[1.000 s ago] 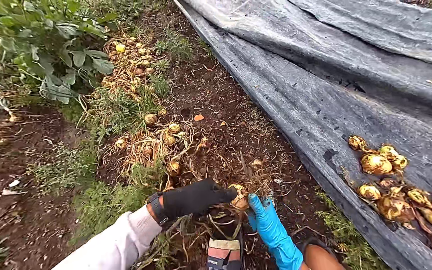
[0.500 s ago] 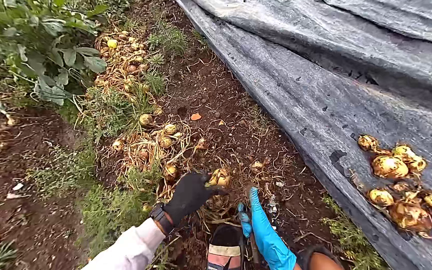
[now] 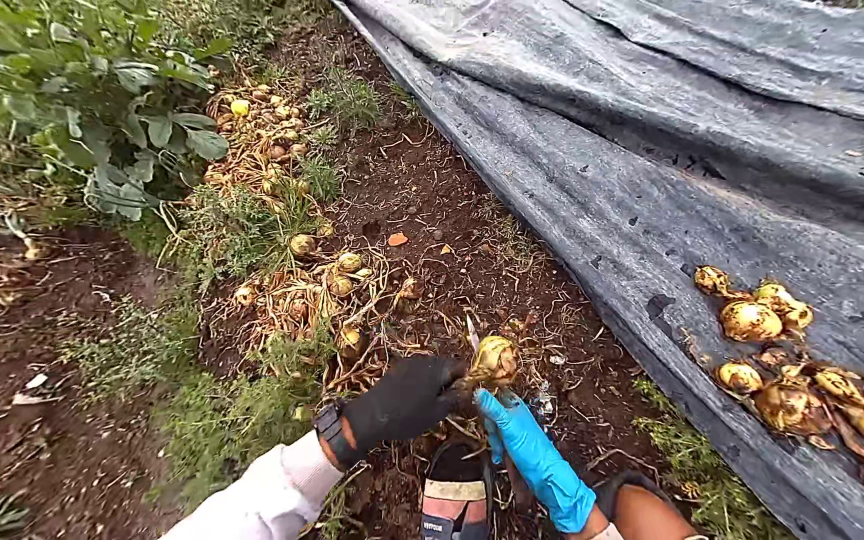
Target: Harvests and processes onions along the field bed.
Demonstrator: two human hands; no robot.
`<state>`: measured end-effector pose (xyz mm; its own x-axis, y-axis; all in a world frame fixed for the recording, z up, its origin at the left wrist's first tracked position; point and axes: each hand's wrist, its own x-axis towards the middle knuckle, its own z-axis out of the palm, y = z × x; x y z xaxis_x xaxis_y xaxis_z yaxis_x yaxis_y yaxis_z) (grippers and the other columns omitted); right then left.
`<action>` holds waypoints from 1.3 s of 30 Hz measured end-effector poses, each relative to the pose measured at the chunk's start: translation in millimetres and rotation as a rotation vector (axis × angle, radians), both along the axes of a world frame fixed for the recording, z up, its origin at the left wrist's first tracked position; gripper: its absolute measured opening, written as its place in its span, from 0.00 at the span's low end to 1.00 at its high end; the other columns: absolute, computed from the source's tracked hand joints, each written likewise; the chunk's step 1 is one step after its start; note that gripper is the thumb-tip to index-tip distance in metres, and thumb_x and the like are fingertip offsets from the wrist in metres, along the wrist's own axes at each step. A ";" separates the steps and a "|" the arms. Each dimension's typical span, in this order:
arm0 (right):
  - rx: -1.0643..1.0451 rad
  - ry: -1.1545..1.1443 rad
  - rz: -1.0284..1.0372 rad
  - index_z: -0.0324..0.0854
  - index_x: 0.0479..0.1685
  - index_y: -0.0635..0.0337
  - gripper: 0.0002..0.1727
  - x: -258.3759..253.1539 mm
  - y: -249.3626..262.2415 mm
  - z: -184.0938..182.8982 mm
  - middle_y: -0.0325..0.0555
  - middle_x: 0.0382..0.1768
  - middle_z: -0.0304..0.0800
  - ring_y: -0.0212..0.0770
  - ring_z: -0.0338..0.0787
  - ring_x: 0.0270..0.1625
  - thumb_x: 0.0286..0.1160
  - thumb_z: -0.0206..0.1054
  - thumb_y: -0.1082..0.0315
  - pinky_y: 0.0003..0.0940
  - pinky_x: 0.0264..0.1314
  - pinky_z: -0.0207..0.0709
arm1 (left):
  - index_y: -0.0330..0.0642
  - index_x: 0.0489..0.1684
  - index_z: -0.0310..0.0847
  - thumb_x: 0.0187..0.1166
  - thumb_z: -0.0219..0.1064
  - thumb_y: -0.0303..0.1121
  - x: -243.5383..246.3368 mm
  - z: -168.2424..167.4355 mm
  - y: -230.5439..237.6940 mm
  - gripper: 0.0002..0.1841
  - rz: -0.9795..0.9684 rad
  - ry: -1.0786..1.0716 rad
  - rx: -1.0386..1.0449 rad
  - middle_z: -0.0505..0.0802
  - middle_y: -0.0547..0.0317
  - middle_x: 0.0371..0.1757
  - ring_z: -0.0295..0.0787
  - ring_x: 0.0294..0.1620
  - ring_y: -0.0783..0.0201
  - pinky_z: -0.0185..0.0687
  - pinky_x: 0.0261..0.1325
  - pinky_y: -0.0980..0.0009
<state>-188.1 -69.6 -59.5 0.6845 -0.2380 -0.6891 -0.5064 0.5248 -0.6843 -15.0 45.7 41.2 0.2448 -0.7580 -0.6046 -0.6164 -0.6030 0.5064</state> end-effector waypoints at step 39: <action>-0.071 -0.261 -0.154 0.81 0.23 0.46 0.29 2.3 -2.7 46.4 0.27 0.10 0.70 0.26 0.67 0.10 0.71 0.62 0.29 0.26 0.13 0.67 | 0.53 0.25 0.82 0.75 0.69 0.55 0.7 15.3 13.1 0.17 0.542 0.513 -0.159 0.87 0.74 0.27 0.85 0.32 0.76 0.84 0.41 0.70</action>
<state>-185.8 -72.4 -13.0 0.7882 -0.3939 -0.4727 -0.2268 0.5282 -0.8183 -14.2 58.8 56.5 0.3250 -0.6993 -0.6367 0.0806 -0.6503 0.7554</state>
